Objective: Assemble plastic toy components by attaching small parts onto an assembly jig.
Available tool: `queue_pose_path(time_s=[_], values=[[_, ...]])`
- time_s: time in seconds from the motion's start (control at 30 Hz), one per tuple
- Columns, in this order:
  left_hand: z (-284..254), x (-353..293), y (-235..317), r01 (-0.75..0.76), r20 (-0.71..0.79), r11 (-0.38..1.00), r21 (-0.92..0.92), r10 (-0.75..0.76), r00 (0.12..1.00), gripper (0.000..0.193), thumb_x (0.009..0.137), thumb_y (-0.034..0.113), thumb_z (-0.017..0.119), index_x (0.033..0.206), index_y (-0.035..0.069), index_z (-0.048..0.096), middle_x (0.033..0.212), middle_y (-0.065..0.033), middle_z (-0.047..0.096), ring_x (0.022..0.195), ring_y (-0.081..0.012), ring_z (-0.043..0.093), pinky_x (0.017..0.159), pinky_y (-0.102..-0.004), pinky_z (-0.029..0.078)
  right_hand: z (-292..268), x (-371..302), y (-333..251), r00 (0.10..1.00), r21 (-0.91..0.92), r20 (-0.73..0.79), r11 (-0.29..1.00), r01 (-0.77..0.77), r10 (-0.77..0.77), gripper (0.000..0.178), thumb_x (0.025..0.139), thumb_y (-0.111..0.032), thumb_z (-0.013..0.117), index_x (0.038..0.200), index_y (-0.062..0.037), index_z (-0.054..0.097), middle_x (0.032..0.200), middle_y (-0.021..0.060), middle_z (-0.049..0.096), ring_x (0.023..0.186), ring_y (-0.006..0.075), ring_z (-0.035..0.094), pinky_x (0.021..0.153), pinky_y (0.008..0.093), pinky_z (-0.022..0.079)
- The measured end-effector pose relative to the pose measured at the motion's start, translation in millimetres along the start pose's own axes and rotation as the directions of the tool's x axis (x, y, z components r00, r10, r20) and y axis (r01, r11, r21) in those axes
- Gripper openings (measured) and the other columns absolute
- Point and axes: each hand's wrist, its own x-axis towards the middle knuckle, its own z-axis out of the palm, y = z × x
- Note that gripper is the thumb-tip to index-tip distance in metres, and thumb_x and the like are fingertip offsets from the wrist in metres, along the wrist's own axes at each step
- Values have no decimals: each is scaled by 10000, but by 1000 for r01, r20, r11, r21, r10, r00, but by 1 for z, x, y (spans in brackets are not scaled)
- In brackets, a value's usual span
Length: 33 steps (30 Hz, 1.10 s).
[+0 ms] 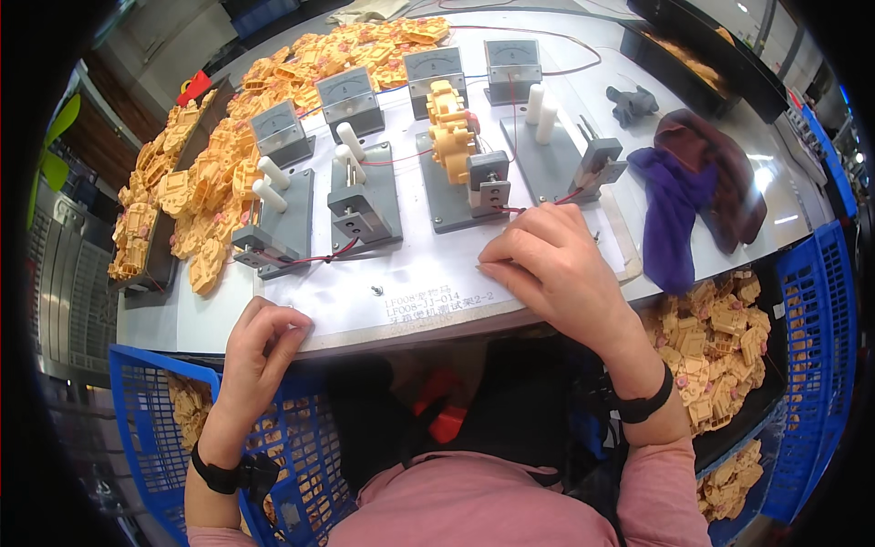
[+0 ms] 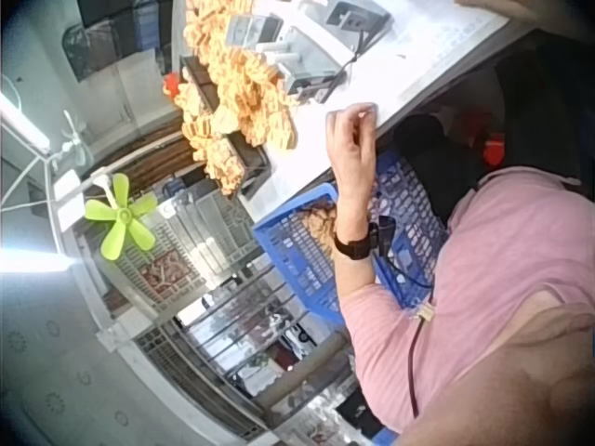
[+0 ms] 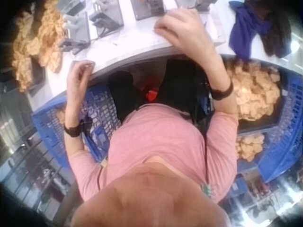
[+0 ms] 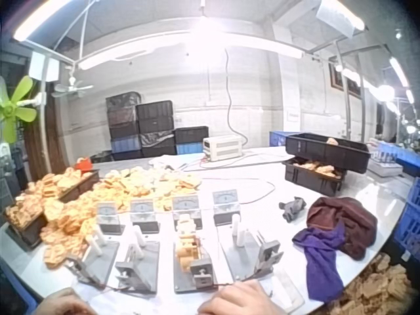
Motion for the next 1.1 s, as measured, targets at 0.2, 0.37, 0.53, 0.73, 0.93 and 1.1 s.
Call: queue_pose_path(time_s=[0.2,0.37,0.53,0.73,0.93,1.1], values=[[1,0,-2,-2,-35,1000,-31,1,999,121,912,22,672,1018,78,689,863,-43,525,744,-156,516,648,-271,409,1,0,-1,1000,-5,-12,1000,4,-4,83,841,-122,740,864,-101,663,866,21,595,868,229,591,844,363,416],[0,0,-1,-10,-35,1000,-13,9,999,124,914,21,671,1022,79,688,868,-43,531,750,-156,523,653,-271,413,1,0,0,1000,-4,-10,1000,0,0,83,840,-128,744,868,-102,670,875,20,607,873,226,592,846,358,413],[0,0,-1,5,-23,999,-36,-6,1000,128,911,16,669,1023,76,687,877,-44,541,753,-156,527,658,-269,417,1,0,-2,1000,-8,-10,1000,-11,11,85,835,-139,751,869,-105,681,874,17,613,872,221,591,843,353,409],[1,1,2,-20,-34,999,-38,19,999,125,904,9,670,1013,68,683,878,-55,547,752,-168,527,658,-279,420,1,0,-4,999,-34,-28,999,-26,25,92,836,-150,758,865,-107,682,860,15,609,858,222,586,832,355,405],[-5,0,6,-17,28,999,28,16,999,80,956,-2,621,1019,41,644,916,-30,549,822,-120,555,722,-234,442,1,1,-6,998,-22,-16,998,-65,65,96,819,-127,777,878,-103,706,845,36,628,859,238,591,858,358,414],[0,1,7,-56,-44,998,-11,56,997,110,906,11,673,1004,60,681,853,-57,550,746,-177,522,664,-285,423,2,1,-6,998,-33,-17,998,-62,61,106,816,-133,777,866,-105,687,841,34,614,855,235,591,836,360,411]])
